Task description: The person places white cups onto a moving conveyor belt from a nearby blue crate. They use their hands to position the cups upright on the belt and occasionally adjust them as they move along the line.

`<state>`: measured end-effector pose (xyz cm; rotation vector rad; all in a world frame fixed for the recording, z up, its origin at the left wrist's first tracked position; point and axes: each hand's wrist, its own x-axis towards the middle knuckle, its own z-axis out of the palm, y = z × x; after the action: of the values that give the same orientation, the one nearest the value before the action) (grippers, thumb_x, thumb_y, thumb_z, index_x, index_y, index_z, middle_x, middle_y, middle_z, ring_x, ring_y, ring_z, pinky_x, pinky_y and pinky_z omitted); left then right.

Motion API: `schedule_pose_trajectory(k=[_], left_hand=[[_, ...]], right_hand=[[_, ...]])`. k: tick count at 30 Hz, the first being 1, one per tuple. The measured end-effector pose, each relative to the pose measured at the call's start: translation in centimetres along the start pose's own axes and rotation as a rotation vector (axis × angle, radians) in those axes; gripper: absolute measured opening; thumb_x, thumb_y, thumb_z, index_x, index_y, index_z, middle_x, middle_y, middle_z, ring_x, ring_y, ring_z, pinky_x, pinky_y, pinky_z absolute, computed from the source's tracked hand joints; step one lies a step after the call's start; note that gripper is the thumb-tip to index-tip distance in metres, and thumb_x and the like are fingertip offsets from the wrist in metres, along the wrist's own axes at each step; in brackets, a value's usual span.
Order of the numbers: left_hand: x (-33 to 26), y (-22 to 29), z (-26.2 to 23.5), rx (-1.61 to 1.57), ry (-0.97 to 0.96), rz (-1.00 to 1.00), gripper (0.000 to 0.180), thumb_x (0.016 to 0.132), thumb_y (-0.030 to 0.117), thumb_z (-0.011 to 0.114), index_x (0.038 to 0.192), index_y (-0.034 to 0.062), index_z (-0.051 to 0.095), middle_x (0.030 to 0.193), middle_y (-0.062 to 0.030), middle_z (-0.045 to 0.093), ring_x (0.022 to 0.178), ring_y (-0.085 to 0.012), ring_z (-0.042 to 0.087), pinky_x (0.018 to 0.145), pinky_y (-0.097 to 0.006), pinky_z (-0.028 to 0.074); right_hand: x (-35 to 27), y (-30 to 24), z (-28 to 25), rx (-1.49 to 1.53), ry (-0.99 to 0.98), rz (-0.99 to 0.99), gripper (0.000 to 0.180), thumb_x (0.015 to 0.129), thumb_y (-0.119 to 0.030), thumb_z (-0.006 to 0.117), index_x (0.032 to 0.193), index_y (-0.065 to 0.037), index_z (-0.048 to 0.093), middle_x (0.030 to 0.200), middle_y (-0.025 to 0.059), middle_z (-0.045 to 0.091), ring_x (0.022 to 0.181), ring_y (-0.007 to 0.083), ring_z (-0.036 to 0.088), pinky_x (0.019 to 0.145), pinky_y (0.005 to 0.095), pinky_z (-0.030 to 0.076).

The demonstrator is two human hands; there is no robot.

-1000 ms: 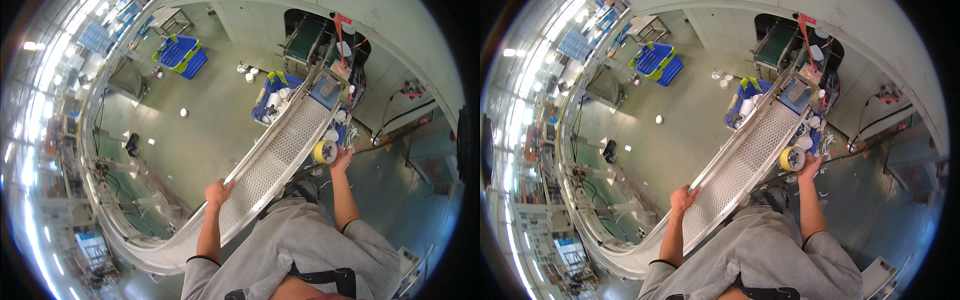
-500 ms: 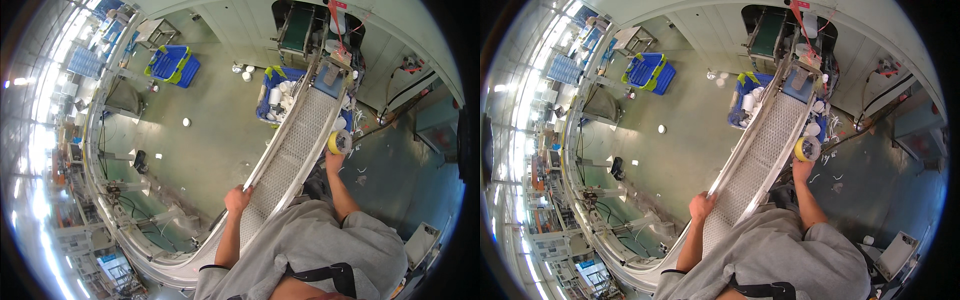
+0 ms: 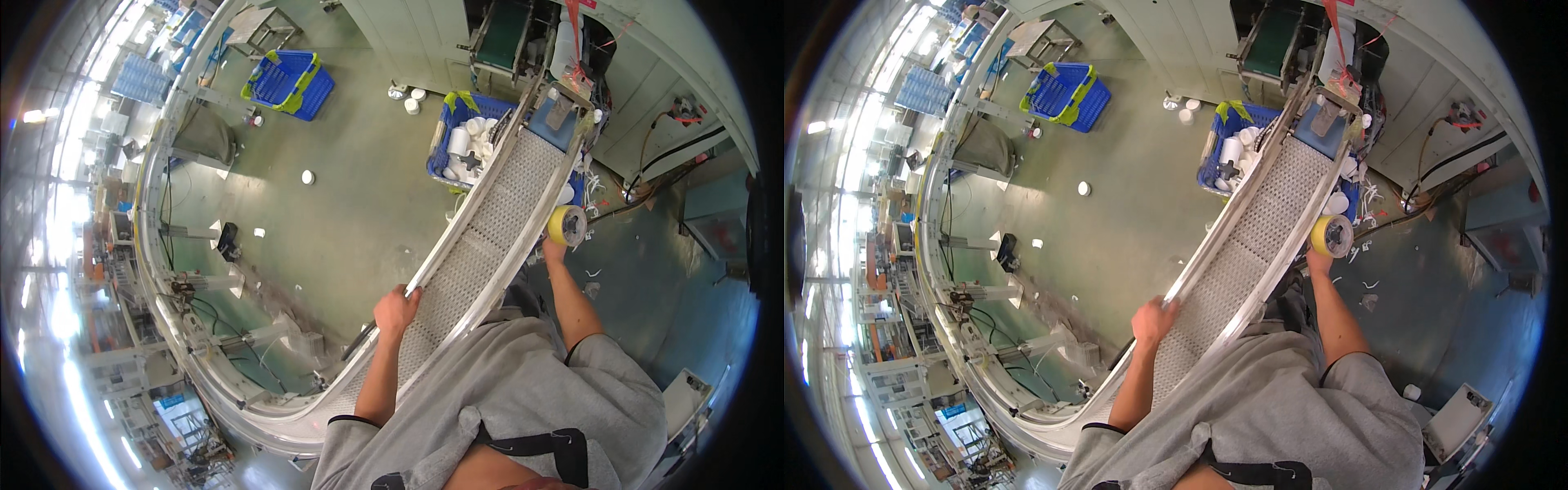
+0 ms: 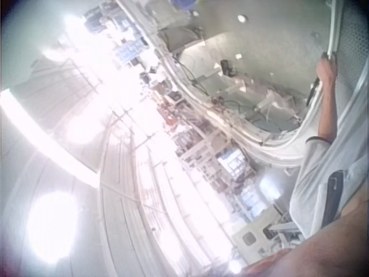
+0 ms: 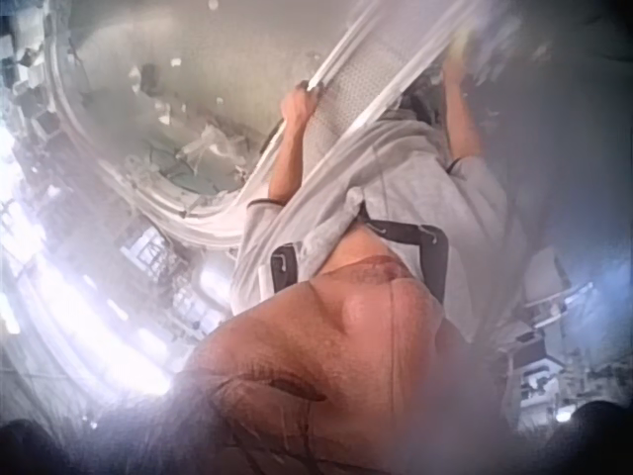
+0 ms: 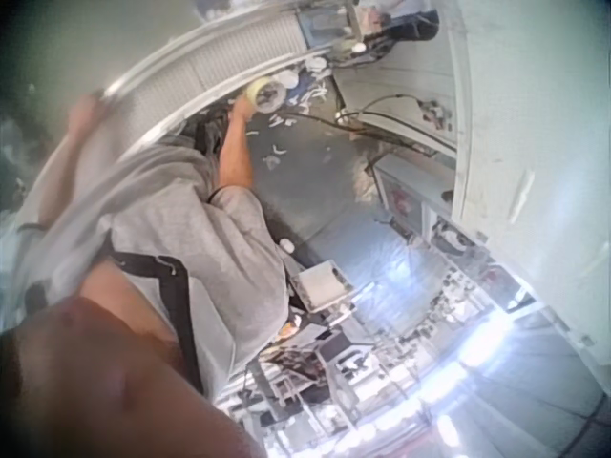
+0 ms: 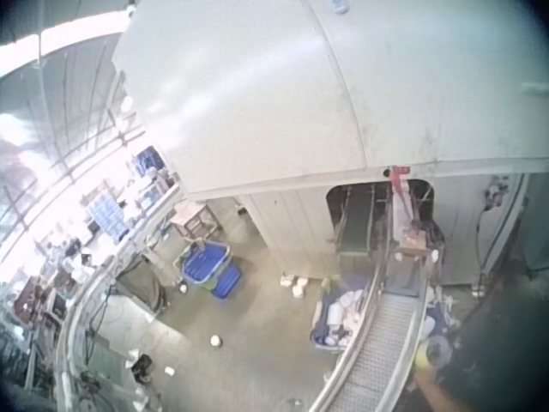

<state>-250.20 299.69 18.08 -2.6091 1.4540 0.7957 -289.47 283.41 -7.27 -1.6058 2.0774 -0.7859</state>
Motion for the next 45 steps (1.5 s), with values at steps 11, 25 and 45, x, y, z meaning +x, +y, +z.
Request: schedule_pose_trajectory(k=[11, 25, 45], left_hand=[[0.2, 0.0, -0.1, 0.001, -0.015, 0.010, 0.048, 0.090, 0.054, 0.059, 0.112, 0.0120, 0.070, 0.091, -0.0203, 0.072, 0.088, -0.0398, 0.069, 0.076, -0.050, 0.054], [0.7, -1.4, 0.7, -0.014, -0.049, 0.115, 0.050, 0.095, 0.051, 0.053, 0.113, 0.0064, 0.068, 0.089, -0.0233, 0.071, 0.086, -0.0422, 0.069, 0.076, -0.052, 0.054], [3.9, -7.0, 2.8, -0.243, -0.287, 0.296, 0.047, 0.087, 0.028, 0.052, 0.115, -0.0093, 0.057, 0.116, -0.0363, 0.059, 0.109, -0.0498, 0.057, 0.097, -0.052, 0.046]], right_hand=[[0.6, 1.0, 0.5, 0.036, -0.031, -0.003, 0.030, 0.096, -0.024, 0.058, 0.116, -0.003, 0.065, 0.118, 0.0161, 0.068, 0.116, 0.0347, 0.059, 0.103, 0.0438, 0.041], [2.6, 8.6, 6.0, 0.102, 0.236, 0.027, 0.037, 0.097, -0.022, 0.057, 0.123, 0.003, 0.060, 0.128, 0.0190, 0.064, 0.121, 0.0357, 0.056, 0.105, 0.0433, 0.040], [2.2, -0.8, 1.3, 0.219, 0.364, 0.018, 0.036, 0.095, -0.028, 0.058, 0.120, -0.003, 0.064, 0.122, 0.0202, 0.065, 0.118, 0.0363, 0.058, 0.100, 0.0431, 0.044]])
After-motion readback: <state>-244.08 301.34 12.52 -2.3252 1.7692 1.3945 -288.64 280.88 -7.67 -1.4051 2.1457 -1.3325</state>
